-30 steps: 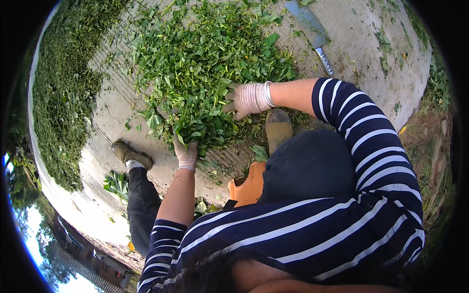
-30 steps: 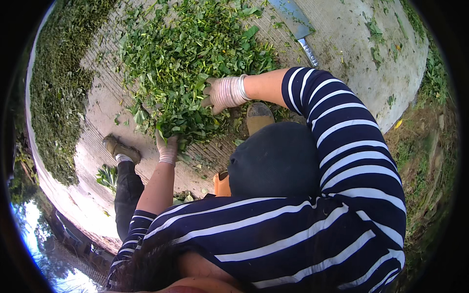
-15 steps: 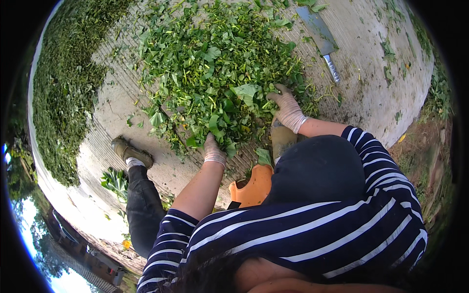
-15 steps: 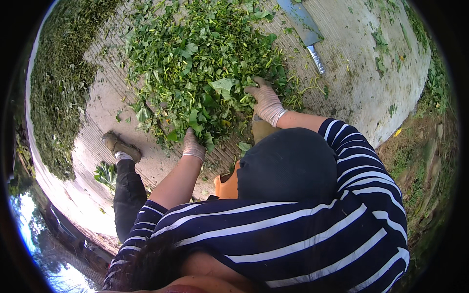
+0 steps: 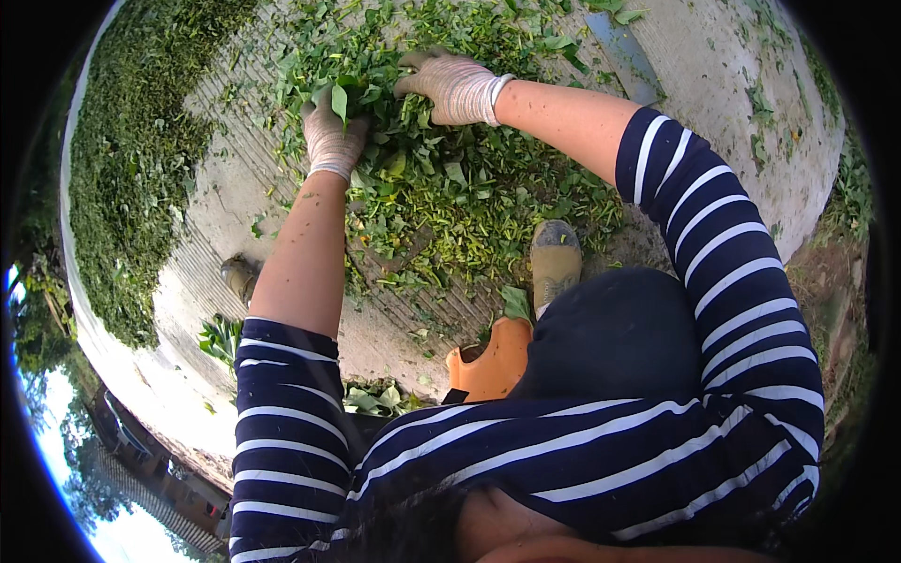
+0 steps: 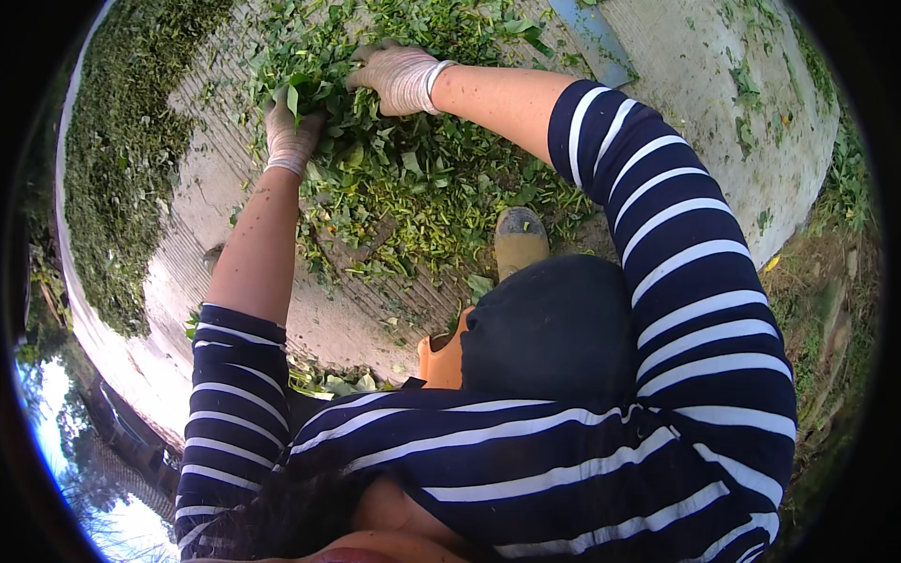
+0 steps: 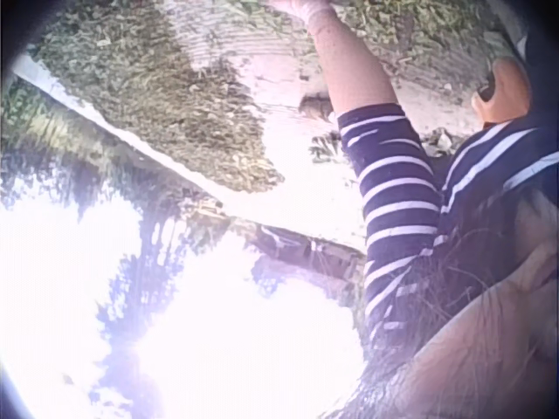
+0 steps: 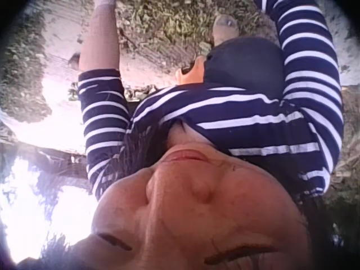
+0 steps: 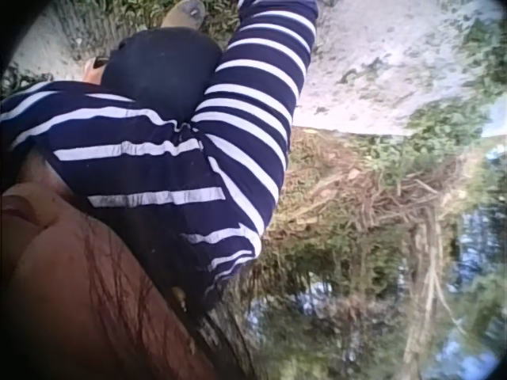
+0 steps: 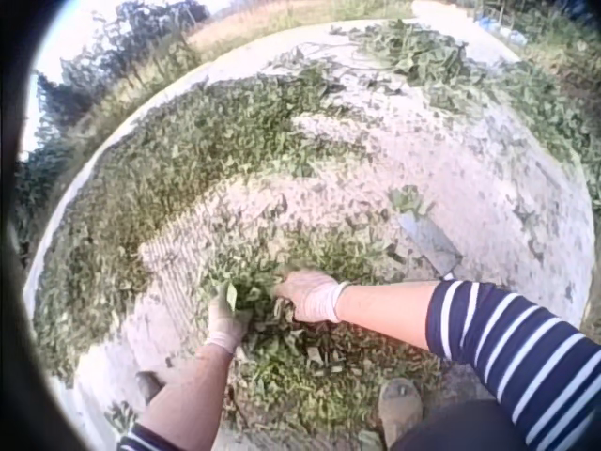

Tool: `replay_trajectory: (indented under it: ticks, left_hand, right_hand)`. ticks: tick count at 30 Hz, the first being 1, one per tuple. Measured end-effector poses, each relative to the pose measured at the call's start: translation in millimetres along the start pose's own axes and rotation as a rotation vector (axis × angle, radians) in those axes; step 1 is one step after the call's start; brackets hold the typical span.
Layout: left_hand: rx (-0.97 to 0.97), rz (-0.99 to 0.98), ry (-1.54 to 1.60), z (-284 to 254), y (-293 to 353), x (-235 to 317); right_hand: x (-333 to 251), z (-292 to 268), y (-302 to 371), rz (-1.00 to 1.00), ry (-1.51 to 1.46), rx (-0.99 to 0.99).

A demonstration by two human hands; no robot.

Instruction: The person sits on a small stool and uses a large knife to chop leafy green vegetables on a white tarp. They gather the chopped pieces, then use a hoe to rake the vegetables into a pile before resuming chopping.

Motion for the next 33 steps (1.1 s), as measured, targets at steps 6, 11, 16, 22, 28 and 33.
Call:
replay_trajectory:
  ticks: [6, 11, 16, 22, 28, 33]
  left_hand:
    - [-0.170, 0.146, 0.092, 31.0, -9.1, 3.0]
    - [-0.216, 0.193, -0.127, 28.3, 119.7, -7.2]
    - [-0.125, 0.068, -0.110, 32.0, 141.4, 7.7]
    - [-0.166, 0.171, -0.272, 29.8, 111.2, 25.5]
    - [-0.248, 0.220, -0.374, 36.9, 102.8, 17.8]
    - [-0.265, 0.146, -0.191, 41.6, 105.1, 11.1]
  right_hand:
    - [-7.1, 31.2, -0.7, -0.020, 0.077, -0.046]
    - [-45.2, 81.9, 57.8, -0.398, 0.293, -0.290]
    - [-37.3, 58.0, 49.8, -0.414, 0.204, -0.279]
    - [-20.9, 51.7, 32.9, -0.212, 0.319, -0.296]
    - [-32.9, 46.3, 23.6, -0.105, -0.056, -0.275]
    - [-63.5, 79.1, 24.5, 0.065, 0.490, -0.531]
Point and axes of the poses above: each hand's wrist, its own y-axis away from the middle knuckle, its own z-axis out of the palm, x = y × z, the point moved 6 cm from there along -y, towards the middle knuckle, and after that the axes turned 15 degrees about -y, right-handed, at the moved point
